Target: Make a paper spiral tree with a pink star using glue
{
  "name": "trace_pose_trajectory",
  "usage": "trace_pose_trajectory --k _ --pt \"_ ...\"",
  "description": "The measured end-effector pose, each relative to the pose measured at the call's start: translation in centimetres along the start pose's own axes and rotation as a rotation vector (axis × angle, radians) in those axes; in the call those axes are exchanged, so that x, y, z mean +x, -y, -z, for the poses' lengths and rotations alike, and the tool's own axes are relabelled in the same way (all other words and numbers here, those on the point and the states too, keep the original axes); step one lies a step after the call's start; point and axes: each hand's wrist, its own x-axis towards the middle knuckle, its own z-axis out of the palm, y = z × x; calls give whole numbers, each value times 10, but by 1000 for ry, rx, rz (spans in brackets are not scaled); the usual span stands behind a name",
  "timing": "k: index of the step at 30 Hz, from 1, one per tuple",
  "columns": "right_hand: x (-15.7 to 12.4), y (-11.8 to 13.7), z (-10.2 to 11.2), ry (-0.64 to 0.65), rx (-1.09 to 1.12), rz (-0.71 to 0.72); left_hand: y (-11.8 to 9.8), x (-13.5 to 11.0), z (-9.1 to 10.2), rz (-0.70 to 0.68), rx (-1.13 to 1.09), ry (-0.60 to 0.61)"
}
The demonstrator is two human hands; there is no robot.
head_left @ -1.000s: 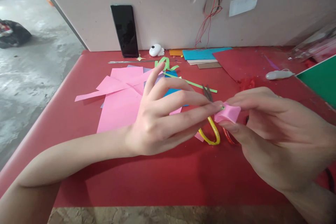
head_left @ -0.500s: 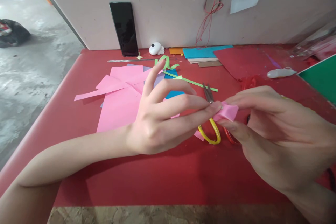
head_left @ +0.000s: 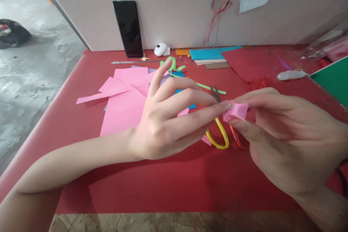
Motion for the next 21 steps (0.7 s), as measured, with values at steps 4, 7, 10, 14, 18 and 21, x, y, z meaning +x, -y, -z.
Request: trace_pose_trajectory --k 4,7,10,14,18,21 --pt "0 -3 0 -32 20 63 0 6 6 53 -16 103" --pt "0 -5 1 -27 12 48 1 10 10 182 -113 236" --pt "0 -6 1 -42 -11 24 3 13 12 222 -148 280" --pt "-1 -7 0 -58 4 16 2 12 12 195 -113 277" --pt "-2 -7 -1 -66 16 16 1 9 10 128 -93 199" --pt "-3 -7 -2 -69 15 20 2 5 8 79 -86 151"
